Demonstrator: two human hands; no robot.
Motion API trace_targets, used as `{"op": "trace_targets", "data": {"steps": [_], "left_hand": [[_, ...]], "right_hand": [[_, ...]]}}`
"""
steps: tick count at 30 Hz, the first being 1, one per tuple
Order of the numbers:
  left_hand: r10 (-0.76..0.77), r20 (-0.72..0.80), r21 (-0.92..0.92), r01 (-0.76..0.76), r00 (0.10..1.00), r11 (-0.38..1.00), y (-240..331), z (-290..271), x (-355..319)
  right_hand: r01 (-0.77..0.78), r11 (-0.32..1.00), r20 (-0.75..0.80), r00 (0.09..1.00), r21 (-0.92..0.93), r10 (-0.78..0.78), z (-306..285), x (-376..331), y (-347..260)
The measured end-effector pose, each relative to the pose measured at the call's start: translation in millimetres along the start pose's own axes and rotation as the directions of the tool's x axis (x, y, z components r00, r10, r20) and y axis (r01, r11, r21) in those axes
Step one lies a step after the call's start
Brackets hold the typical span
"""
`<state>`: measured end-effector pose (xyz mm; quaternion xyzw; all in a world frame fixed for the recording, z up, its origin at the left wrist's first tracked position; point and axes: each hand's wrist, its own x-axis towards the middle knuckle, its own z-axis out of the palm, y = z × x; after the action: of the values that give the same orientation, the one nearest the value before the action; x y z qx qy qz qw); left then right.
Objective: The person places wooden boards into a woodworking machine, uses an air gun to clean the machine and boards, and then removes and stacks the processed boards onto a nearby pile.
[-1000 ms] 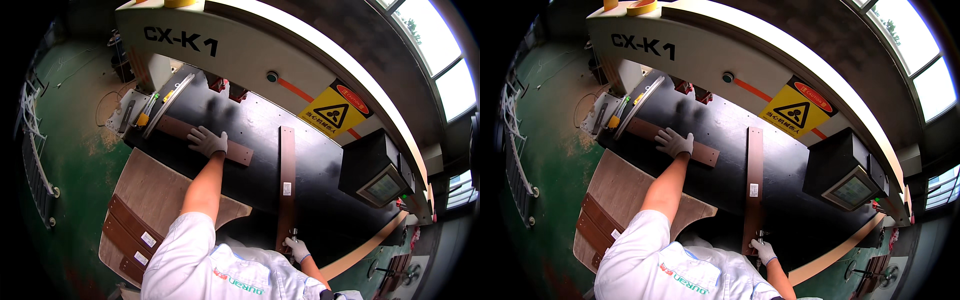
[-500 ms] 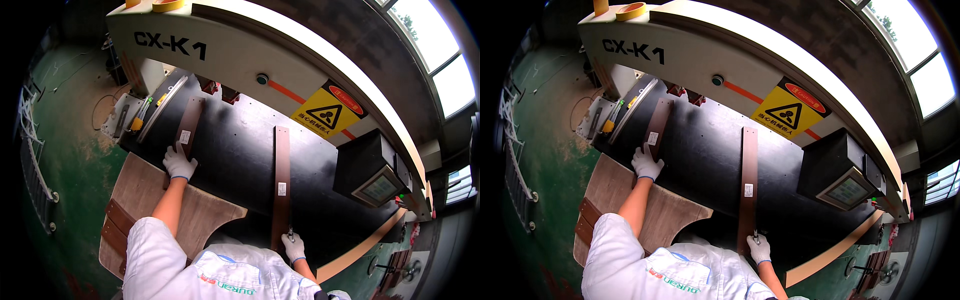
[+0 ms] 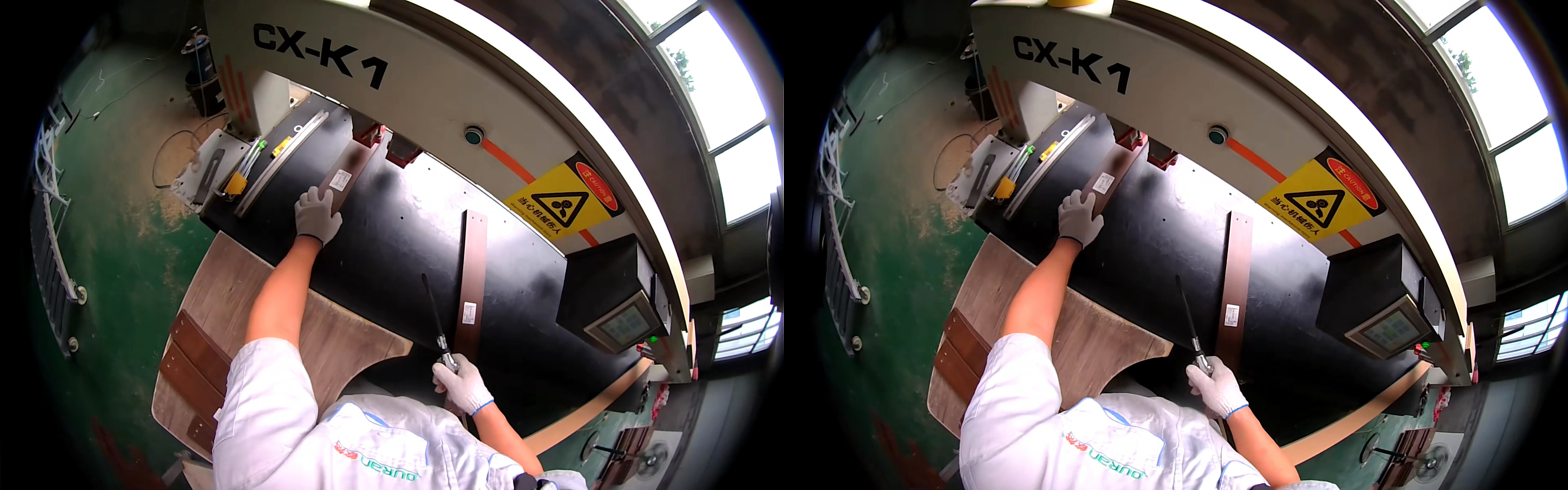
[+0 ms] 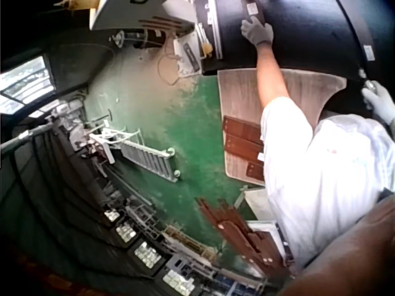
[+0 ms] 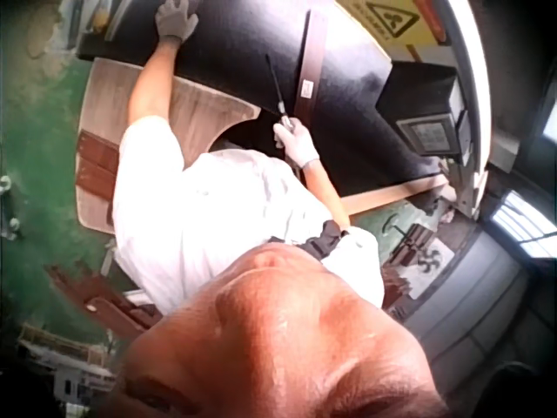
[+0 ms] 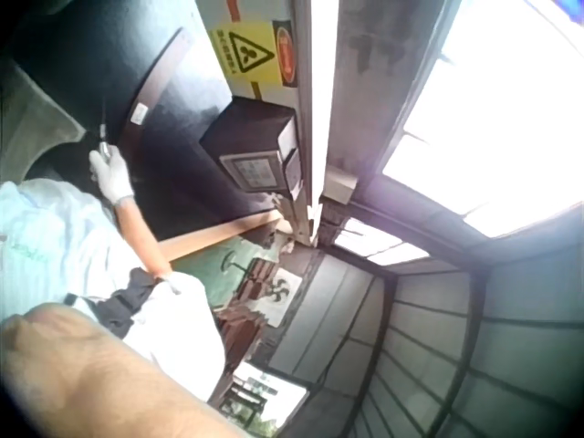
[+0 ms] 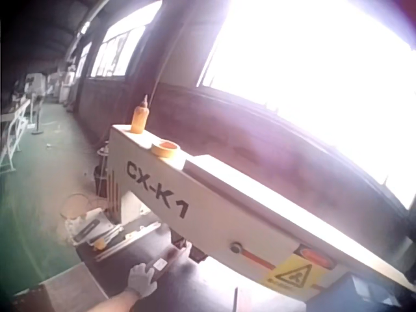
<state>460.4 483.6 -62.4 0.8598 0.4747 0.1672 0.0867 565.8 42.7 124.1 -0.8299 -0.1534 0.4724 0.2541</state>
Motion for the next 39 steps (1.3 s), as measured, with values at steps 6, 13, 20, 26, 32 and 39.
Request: {"op": "trace_targets", "data": {"steps": [6, 13, 20, 26, 32, 39], "left_hand": [[0.055, -0.047, -0.070, -0.058, 0.997, 0.996, -6.7, 11.2, 33.8], [0.095, -0.060, -0.069, -0.099, 0.994, 0.993, -13.8, 9.0, 35.4], [0.083, -0.052, -0.070, -0.087, 0.995, 0.994, -8.8, 7.0, 36.9], [0.091, -0.078, -0.063, -0.096, 0.993, 0.993, -8.0, 6.5, 37.5], [0.090, -0.087, -0.036, -0.094, 0.992, 0.995, -11.9, 12.2, 36.2], [0.077, -0.020, -0.036, -0.078, 0.997, 0.996, -7.9, 6.5, 36.9]], "right_hand": [[0.089, 0.990, -0.062, 0.995, 0.106, -0.083, -1.6, -16.3, -16.7], [0.333, 0.930, -0.170, 0.936, 0.156, -0.307, -14.0, -10.0, -79.5], [0.491, 0.828, -0.242, 0.867, 0.272, -0.435, -3.9, 5.9, -154.5], [0.364, 0.842, -0.184, 0.931, 0.398, -0.315, -6.4, 12.3, -182.8], [0.303, 0.933, -0.035, 0.953, 0.192, -0.302, -9.6, -6.5, -155.7], [0.153, 0.924, 0.065, 0.988, -0.350, -0.139, -1.0, -17.2, -83.6]]}}
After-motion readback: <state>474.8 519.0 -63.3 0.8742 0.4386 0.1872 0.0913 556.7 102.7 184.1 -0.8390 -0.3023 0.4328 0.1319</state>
